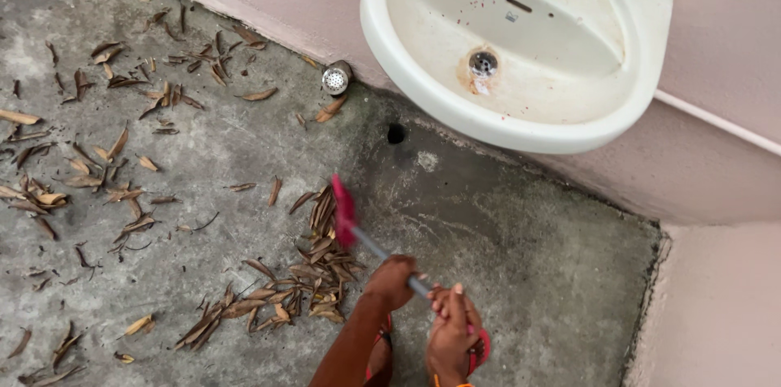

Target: The person sweeps dried leaves across a concrete floor toward a wall and a drain using a small red-headed broom.

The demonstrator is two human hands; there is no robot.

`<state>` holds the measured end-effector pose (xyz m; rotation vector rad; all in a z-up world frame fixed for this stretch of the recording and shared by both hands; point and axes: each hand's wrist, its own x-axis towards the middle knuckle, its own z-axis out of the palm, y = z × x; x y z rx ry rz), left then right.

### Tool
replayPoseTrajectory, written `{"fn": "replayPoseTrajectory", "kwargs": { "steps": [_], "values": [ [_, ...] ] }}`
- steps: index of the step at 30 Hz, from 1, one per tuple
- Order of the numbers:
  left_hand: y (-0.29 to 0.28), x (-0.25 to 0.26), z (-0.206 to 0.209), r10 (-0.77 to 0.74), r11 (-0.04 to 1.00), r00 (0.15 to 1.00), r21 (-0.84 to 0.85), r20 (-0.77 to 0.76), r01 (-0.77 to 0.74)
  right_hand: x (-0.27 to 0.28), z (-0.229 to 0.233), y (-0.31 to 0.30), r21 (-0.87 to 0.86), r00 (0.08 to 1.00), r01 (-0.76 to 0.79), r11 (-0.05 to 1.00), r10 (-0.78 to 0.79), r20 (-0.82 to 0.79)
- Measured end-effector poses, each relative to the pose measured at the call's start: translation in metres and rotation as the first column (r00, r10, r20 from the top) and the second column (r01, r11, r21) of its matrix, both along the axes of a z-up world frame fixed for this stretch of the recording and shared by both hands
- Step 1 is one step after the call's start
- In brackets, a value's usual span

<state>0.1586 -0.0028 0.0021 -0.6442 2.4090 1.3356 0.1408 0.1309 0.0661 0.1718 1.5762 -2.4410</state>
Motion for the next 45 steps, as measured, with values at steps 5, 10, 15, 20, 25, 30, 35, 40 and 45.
{"fn": "replayPoseTrajectory", "kwargs": {
  "steps": [5,10,15,20,25,30,35,40,45],
  "values": [
    [-0.019,0.026,-0.005,0.05,0.987,0.989,-0.148,-0.136,-0.07,0.015,-0.006,-0.017,-0.047,0.994,-0.001,0.999,0.006,0.11],
    [-0.01,0.019,0.054,0.102,0.984,0.978,-0.129,-0.179,-0.127,0.015,0.048,-0.011,0.006,0.997,-0.06,0.998,0.06,-0.039],
    [0.004,-0.007,0.095,0.113,0.984,0.963,-0.109,-0.245,-0.143,-0.01,0.082,0.007,-0.067,0.977,-0.016,0.998,0.001,-0.213],
    [0.014,-0.024,0.077,0.066,0.982,0.922,-0.14,-0.382,-0.128,-0.02,0.07,0.03,0.011,0.978,-0.032,0.999,0.033,-0.207],
    [0.011,-0.012,0.02,-0.009,0.998,0.962,-0.069,-0.272,-0.01,-0.002,0.009,0.029,0.175,0.936,-0.149,0.973,0.195,-0.292],
    [0.006,0.027,-0.006,0.164,0.97,0.985,0.172,0.059,-0.172,0.036,-0.007,0.007,0.485,0.93,-0.359,0.798,0.347,0.118],
    [-0.031,0.054,-0.013,0.035,0.984,0.977,-0.166,-0.211,-0.072,0.046,-0.002,-0.022,0.061,0.934,-0.356,0.932,0.357,-0.013],
    [-0.056,0.064,0.018,0.011,0.966,0.969,-0.248,-0.248,-0.075,0.041,0.028,-0.037,-0.01,0.951,-0.308,0.951,0.308,-0.006],
    [-0.052,0.053,0.05,-0.009,0.969,0.984,-0.243,-0.179,-0.036,0.025,0.061,-0.027,-0.004,0.957,-0.272,0.962,0.27,-0.107]
  ]
}}
